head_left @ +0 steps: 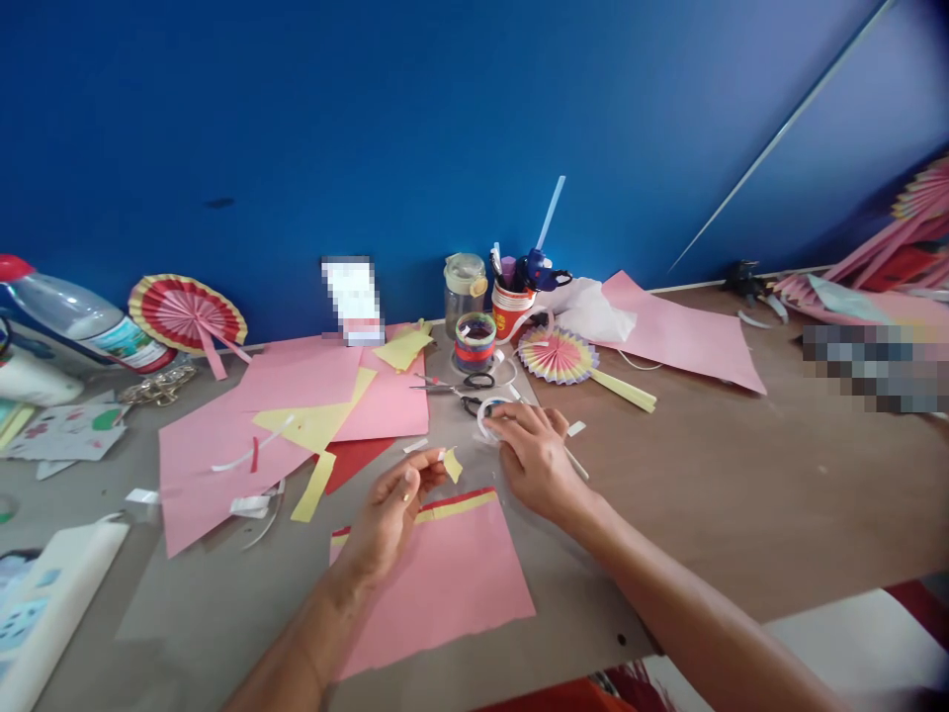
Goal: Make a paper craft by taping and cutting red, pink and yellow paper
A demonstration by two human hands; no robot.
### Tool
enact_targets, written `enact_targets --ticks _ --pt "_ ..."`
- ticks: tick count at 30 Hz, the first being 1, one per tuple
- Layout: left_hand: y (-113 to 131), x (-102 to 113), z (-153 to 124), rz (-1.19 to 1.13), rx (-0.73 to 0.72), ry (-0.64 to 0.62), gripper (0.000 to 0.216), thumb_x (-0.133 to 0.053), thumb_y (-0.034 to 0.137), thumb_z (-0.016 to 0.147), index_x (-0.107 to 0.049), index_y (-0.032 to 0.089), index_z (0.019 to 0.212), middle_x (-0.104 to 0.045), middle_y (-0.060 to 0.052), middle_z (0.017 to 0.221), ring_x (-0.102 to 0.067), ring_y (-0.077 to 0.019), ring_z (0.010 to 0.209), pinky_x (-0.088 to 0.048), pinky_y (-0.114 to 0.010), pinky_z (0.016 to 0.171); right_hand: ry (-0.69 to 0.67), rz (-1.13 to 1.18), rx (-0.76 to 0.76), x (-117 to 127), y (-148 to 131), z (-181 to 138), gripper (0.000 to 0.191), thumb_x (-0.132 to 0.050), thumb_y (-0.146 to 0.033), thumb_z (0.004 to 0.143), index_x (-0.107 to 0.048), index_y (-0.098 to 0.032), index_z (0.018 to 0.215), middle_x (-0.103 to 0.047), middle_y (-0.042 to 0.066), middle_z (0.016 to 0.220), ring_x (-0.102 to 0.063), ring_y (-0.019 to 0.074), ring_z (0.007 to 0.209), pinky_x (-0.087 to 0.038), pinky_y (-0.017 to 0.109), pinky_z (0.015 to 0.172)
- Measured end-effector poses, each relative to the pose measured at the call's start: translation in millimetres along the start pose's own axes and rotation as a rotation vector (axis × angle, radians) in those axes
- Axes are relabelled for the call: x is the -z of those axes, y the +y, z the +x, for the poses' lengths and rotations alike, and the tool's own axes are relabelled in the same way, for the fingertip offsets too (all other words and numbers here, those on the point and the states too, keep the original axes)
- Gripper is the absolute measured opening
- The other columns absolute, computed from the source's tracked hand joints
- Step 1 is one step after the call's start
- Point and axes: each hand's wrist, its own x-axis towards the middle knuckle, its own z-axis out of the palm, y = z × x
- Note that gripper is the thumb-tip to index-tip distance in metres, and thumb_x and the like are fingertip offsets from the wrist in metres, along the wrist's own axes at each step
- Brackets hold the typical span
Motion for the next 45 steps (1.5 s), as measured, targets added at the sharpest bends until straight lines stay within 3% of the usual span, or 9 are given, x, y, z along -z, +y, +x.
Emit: enact_targets --ticks 6,10,14,20,23,26,34,39,45 --pt "8 -8 -5 -0.067 0.062 -0.120 0.045 -0.058 0.051 0.085 -0.068 0.015 0.110 -0.062 -0.008 0.088 -0.057 -0.0177 0.079 -0.048 -0.036 0.078 -0.064 0.421 0.012 4 -18 0 0.034 -0.048 -0.014 0.082 -0.059 -0.022 0.113 -0.064 0.007 0.111 -0.053 0.0231 0.109 -0.033 0.040 0.094" --pt "14 -13 -6 -0.069 0.089 -0.211 0.046 -0.054 0.053 0.086 -0.068 0.016 0.110 -0.056 -0.005 0.079 -0.051 -0.0148 0.071 -0.046 -0.033 0.071 -0.090 0.565 -0.055 0 -26 1 0.012 -0.054 -0.016 0.081 -0.064 -0.021 0.085 -0.067 0.003 0.087 -0.058 0.0198 0.093 -0.036 0.036 0.089" --pt "11 -7 -2 -0.097 0.079 -0.116 0.044 -0.054 0.053 0.086 -0.064 0.023 0.118 -0.052 -0.001 0.078 -0.049 -0.0119 0.066 -0.045 -0.031 0.070 -0.055 0.460 -0.141 0 -21 -1 0.015 -0.053 -0.016 0.084 -0.062 -0.021 0.073 -0.065 0.000 0.073 -0.058 0.0164 0.077 -0.035 0.034 0.083" --pt "9 -5 -4 -0.171 0.131 -0.075 0.051 -0.054 0.059 0.083 -0.068 0.018 0.111 -0.053 -0.002 0.080 -0.047 -0.0121 0.068 -0.044 -0.031 0.076 0.195 -0.064 -0.149 6 6 1 0.043 -0.052 -0.017 0.083 -0.055 -0.021 0.125 -0.061 0.012 0.113 -0.051 0.0268 0.104 -0.028 0.044 0.091" --pt "10 -9 -7 -0.165 0.156 -0.128 0.052 -0.053 0.058 0.084 -0.067 0.016 0.112 -0.054 -0.004 0.081 -0.047 -0.0126 0.070 -0.042 -0.028 0.073 0.297 -0.104 -0.126 9 12 3 0.030 -0.050 -0.013 0.083 -0.067 -0.025 0.105 -0.062 0.008 0.107 -0.051 0.0258 0.104 -0.028 0.044 0.091" --pt "11 -11 -9 -0.136 0.131 -0.164 0.056 -0.048 0.061 0.085 -0.065 0.017 0.116 -0.053 -0.005 0.086 -0.047 -0.0138 0.074 -0.042 -0.029 0.076 0.214 0.103 -0.100 8 6 3 0.019 -0.052 -0.017 0.084 -0.068 -0.023 0.091 -0.065 0.005 0.088 -0.055 0.0223 0.090 -0.033 0.041 0.087" --pt "6 -13 -18 0.558 -0.219 -0.359 0.063 -0.036 0.062 0.089 -0.033 0.030 0.144 -0.043 -0.010 0.118 -0.045 -0.0249 0.104 -0.040 -0.042 0.093 -0.241 1.015 -0.518 1 -28 -5 0.011 -0.055 -0.023 0.075 -0.063 -0.017 0.078 -0.057 -0.002 0.063 -0.049 0.0104 0.056 -0.037 0.023 0.054" --pt "0 -17 -20 0.888 -0.472 -0.420 0.068 -0.031 0.059 0.092 -0.011 0.030 0.150 -0.038 -0.012 0.122 -0.044 -0.0260 0.107 -0.043 -0.043 0.089 -0.291 1.222 -0.628 -2 -27 -6 0.009 -0.059 -0.024 0.072 -0.063 -0.016 0.072 -0.058 -0.002 0.060 -0.048 0.0090 0.056 -0.037 0.022 0.055" --pt "-3 -14 -17 1.140 -0.651 -0.399 0.069 -0.031 0.055 0.093 -0.009 0.023 0.150 -0.037 -0.014 0.121 -0.041 -0.0279 0.111 -0.038 -0.048 0.096 -0.335 1.233 -0.639 -8 -22 -11 0.012 -0.060 -0.027 0.076 -0.062 -0.016 0.070 -0.051 -0.004 0.056 -0.041 0.0082 0.052 -0.033 0.022 0.053"
